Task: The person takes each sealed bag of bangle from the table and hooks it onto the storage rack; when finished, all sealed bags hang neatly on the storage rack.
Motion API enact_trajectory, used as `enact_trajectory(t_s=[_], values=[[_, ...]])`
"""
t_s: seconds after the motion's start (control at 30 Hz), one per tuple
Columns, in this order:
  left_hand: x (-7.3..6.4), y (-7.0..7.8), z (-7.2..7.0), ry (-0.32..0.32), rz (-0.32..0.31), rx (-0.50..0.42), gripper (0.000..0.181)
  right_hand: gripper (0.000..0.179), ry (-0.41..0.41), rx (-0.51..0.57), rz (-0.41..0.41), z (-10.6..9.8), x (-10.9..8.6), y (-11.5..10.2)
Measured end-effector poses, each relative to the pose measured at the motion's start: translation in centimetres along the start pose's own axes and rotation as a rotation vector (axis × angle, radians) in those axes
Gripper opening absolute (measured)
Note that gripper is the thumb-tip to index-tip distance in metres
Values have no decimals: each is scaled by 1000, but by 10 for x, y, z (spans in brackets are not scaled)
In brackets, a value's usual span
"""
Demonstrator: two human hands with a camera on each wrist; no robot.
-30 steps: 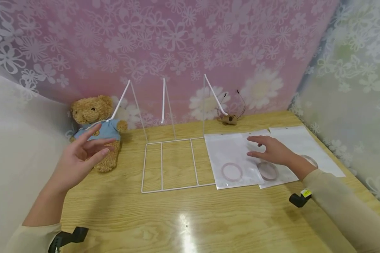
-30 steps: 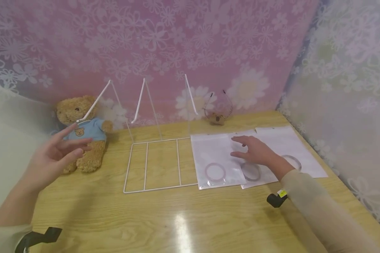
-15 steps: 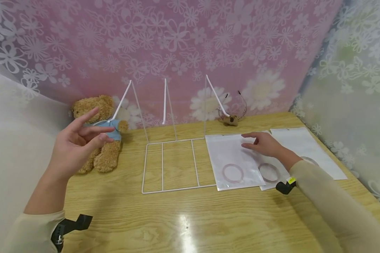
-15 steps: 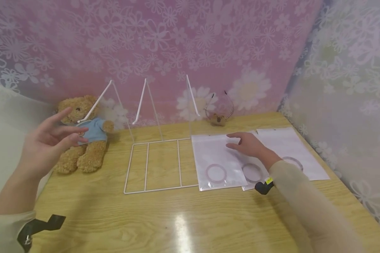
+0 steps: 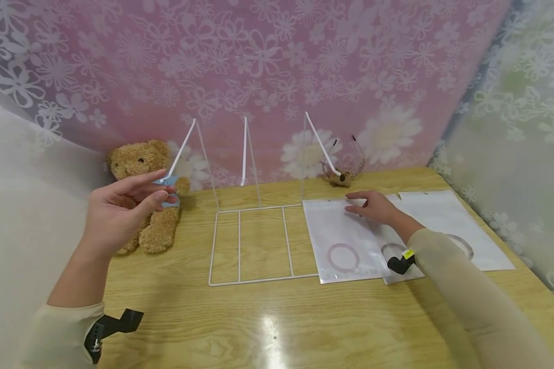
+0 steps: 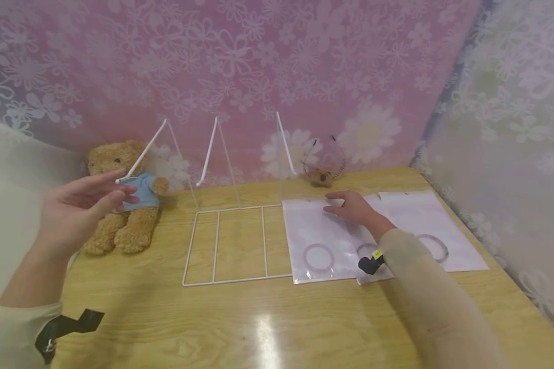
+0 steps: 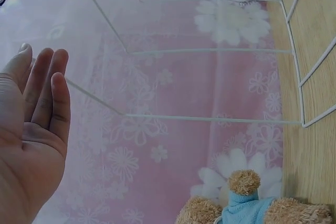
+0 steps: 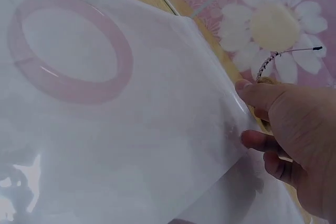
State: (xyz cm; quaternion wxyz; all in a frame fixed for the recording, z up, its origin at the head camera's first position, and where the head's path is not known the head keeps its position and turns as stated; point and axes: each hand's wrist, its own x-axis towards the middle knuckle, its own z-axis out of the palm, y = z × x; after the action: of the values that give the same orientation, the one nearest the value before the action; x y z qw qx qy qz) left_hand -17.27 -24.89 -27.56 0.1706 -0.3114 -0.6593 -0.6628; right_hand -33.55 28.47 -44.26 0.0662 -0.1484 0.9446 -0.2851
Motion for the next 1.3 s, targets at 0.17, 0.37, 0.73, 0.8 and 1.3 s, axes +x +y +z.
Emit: enact_trajectory(t_s=[0.17, 0.37, 0.73, 0.8, 1.3], values=[[0, 2, 3, -2, -2, 18, 33, 53, -8, -25, 4, -1, 3, -1], [4, 2, 6, -19, 31, 75, 35, 52, -15, -58, -6, 1, 7, 7], [7, -2, 15, -19, 45, 78, 34, 52, -7, -122, 8, 0, 3, 10], [8, -3, 17, -4, 40, 84, 33, 50, 12, -132, 2, 0, 2, 12], [8, -7, 16, 101, -14, 71, 23, 36, 70, -48, 35, 3, 9, 9]])
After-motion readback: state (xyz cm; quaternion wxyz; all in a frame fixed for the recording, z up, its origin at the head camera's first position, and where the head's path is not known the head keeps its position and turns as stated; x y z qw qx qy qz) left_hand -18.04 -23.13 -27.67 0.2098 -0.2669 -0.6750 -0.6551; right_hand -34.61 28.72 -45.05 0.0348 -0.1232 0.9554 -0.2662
